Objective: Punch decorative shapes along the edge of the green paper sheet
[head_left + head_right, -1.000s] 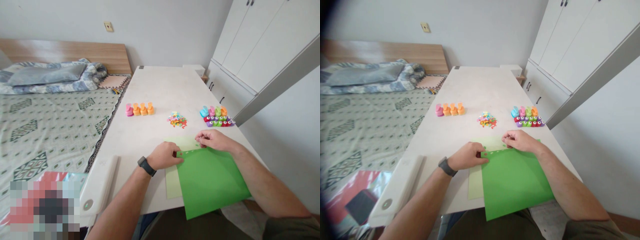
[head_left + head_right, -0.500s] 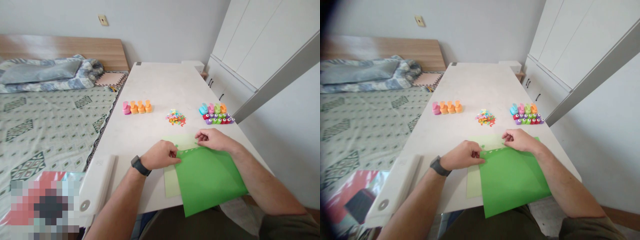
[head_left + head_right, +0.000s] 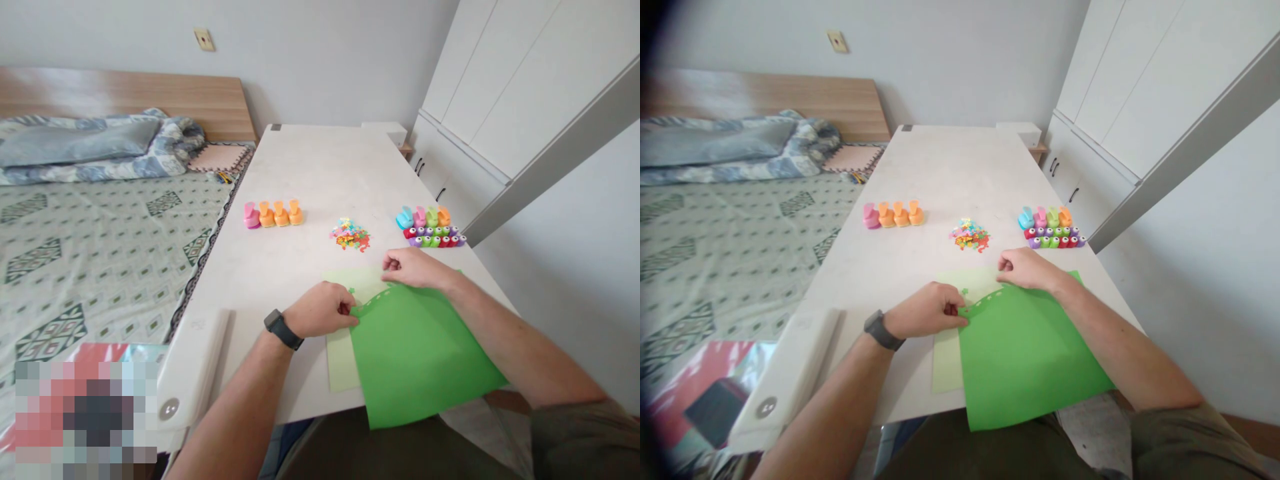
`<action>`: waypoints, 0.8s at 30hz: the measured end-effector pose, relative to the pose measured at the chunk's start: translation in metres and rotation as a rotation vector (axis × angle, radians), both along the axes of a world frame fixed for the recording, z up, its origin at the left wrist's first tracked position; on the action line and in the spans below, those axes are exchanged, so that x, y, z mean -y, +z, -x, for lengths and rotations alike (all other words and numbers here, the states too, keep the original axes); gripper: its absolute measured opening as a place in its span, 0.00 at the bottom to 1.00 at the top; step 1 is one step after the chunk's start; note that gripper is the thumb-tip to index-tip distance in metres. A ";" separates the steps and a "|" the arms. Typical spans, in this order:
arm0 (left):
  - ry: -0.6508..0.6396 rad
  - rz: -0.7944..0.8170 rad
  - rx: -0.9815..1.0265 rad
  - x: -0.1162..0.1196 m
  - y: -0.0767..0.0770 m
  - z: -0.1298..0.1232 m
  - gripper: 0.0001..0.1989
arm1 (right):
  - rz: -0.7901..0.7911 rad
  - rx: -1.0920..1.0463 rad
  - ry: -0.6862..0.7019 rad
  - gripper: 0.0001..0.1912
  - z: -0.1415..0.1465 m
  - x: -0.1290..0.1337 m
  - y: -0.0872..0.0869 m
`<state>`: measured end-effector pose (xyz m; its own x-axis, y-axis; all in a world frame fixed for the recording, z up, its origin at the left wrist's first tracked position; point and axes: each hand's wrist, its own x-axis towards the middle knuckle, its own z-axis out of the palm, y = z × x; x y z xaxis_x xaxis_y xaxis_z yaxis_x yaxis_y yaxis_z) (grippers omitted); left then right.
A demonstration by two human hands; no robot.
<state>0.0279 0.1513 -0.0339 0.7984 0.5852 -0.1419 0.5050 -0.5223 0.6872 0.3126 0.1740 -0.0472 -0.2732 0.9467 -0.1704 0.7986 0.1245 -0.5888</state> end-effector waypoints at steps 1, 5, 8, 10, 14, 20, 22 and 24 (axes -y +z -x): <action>0.002 -0.004 -0.002 0.000 0.000 0.000 0.12 | -0.043 0.018 -0.025 0.08 0.003 -0.004 -0.001; 0.003 -0.012 -0.005 0.001 0.001 0.000 0.12 | -0.131 0.039 -0.110 0.10 0.010 -0.016 -0.001; -0.002 -0.020 0.000 0.001 0.001 -0.001 0.13 | -0.017 -0.077 -0.059 0.12 0.012 -0.014 0.006; -0.005 -0.027 0.001 0.001 0.001 -0.001 0.13 | 0.092 -0.211 0.025 0.13 0.017 -0.009 0.014; -0.002 -0.043 -0.012 0.000 0.000 -0.001 0.14 | 0.273 -0.465 0.143 0.20 0.035 0.004 0.032; 0.007 -0.019 -0.008 0.001 -0.002 0.001 0.13 | 0.532 -0.635 0.229 0.31 0.063 0.008 0.039; 0.013 -0.011 -0.007 0.000 -0.001 0.001 0.13 | 0.581 -0.660 0.224 0.32 0.067 0.006 0.034; 0.012 -0.016 -0.006 0.000 -0.001 0.001 0.13 | 0.495 -0.638 0.181 0.33 0.067 0.002 0.027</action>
